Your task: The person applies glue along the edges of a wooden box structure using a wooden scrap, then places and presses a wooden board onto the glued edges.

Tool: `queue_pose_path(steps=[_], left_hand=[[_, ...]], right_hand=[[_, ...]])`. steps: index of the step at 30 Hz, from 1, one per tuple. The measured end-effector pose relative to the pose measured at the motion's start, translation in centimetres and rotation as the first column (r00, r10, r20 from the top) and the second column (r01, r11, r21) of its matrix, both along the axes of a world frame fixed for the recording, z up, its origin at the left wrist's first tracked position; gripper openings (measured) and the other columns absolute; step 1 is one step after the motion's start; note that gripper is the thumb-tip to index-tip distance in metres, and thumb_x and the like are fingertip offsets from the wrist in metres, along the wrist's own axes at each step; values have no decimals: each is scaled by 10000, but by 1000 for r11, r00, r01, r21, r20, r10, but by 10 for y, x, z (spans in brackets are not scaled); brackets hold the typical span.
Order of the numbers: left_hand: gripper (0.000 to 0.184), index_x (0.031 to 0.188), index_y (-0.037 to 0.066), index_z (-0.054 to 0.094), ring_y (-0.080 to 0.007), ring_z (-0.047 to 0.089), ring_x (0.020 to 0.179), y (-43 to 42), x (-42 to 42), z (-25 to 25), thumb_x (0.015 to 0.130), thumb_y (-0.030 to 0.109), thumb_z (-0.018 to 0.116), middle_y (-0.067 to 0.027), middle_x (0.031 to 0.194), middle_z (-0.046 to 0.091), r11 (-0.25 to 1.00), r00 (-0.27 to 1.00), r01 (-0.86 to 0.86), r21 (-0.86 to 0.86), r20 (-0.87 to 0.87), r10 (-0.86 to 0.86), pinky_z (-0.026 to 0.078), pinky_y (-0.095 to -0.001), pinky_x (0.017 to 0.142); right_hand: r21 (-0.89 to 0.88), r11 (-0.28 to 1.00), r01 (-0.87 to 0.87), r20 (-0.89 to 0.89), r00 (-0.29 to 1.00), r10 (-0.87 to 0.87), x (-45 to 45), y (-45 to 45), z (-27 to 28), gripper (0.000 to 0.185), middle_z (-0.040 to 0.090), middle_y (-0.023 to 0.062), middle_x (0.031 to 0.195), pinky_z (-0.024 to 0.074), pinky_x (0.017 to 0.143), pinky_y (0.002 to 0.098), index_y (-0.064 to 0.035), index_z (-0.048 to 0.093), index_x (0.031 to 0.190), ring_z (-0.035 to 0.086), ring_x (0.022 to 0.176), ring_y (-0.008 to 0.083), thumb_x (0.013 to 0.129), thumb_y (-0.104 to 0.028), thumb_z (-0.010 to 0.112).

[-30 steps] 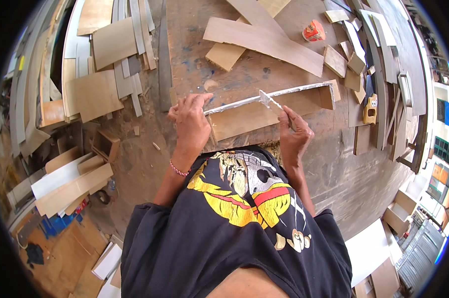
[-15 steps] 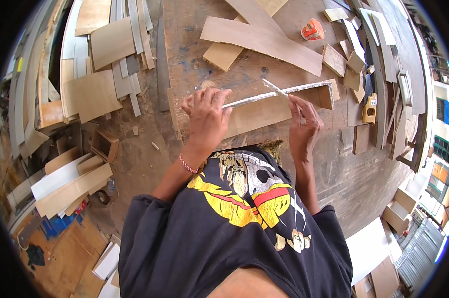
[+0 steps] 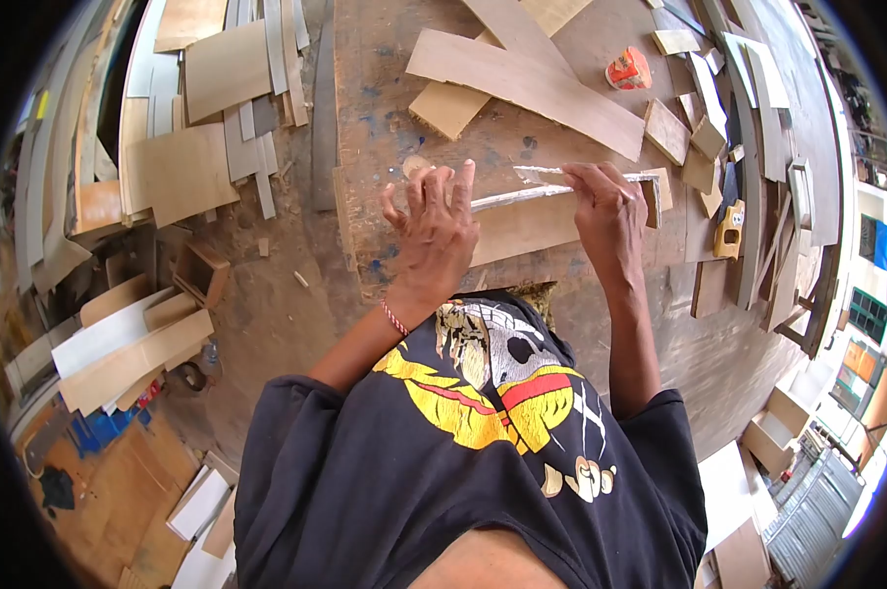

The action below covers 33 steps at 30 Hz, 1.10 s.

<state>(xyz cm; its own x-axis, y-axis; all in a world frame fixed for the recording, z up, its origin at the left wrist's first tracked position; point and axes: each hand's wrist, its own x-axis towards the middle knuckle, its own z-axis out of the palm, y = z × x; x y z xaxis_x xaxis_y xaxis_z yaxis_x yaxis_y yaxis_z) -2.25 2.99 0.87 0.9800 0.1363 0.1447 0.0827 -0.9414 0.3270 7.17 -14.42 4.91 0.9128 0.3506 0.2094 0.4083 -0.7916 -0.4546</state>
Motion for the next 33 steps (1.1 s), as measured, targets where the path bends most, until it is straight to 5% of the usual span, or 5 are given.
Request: queue_pose_path(steps=[5, 18, 24, 26, 33], left_hand=[[757, 1329, 127, 403, -225, 358, 1189, -3, 1, -3, 657, 215, 740, -58, 1171, 428, 998, 1000, -12, 60, 7, 11, 173, -526, 977], [752, 1311, 92, 414, -240, 382, 1179, -3, 7, -7, 645, 178, 750, -73, 1158, 452, 997, 998, -41, 67, 60, 37, 163, -552, 964], [816, 1348, 86, 371, -255, 366, 1193, -3, 6, -5, 636, 190, 758, -88, 1197, 436, 998, 995, -64, -8, 74, 65, 146, -540, 979], [842, 1365, 89, 351, -259, 358, 1200, -1, 4, 0, 636, 197, 760, -94, 1212, 427, 996, 993, -76, -51, 87, 80, 141, -535, 986], [899, 1391, 104, 312, -255, 334, 1216, 2, 3, -2, 628, 239, 768, -88, 1239, 400, 997, 998, -64, 35, 30, 63, 126, -533, 999]], right_hand=[[-125, 992, -26, -14, 1000, 25, -1, 3, 1, 80, 625, 63, 758, 392, 720, 368, -109, 669, 834, 604, 725, 252, 788, -99, 603], [-126, 990, -69, -43, 997, 64, -7, 21, 3, 128, 611, 88, 721, 368, 722, 358, -90, 679, 818, 593, 703, 261, 723, -61, 599], [-44, 997, -63, -185, 981, 54, -7, 35, 16, 77, 631, 119, 721, 400, 683, 386, -57, 681, 782, 604, 682, 291, 757, -84, 613], [142, 989, 48, -358, 934, 6, -6, 35, 19, 78, 638, 139, 736, 440, 648, 394, -44, 679, 789, 615, 683, 309, 766, -103, 635], [-77, 995, 60, -142, 987, -71, 11, 15, 6, 91, 641, 106, 756, 425, 669, 390, -81, 684, 796, 615, 728, 290, 794, -154, 628]])
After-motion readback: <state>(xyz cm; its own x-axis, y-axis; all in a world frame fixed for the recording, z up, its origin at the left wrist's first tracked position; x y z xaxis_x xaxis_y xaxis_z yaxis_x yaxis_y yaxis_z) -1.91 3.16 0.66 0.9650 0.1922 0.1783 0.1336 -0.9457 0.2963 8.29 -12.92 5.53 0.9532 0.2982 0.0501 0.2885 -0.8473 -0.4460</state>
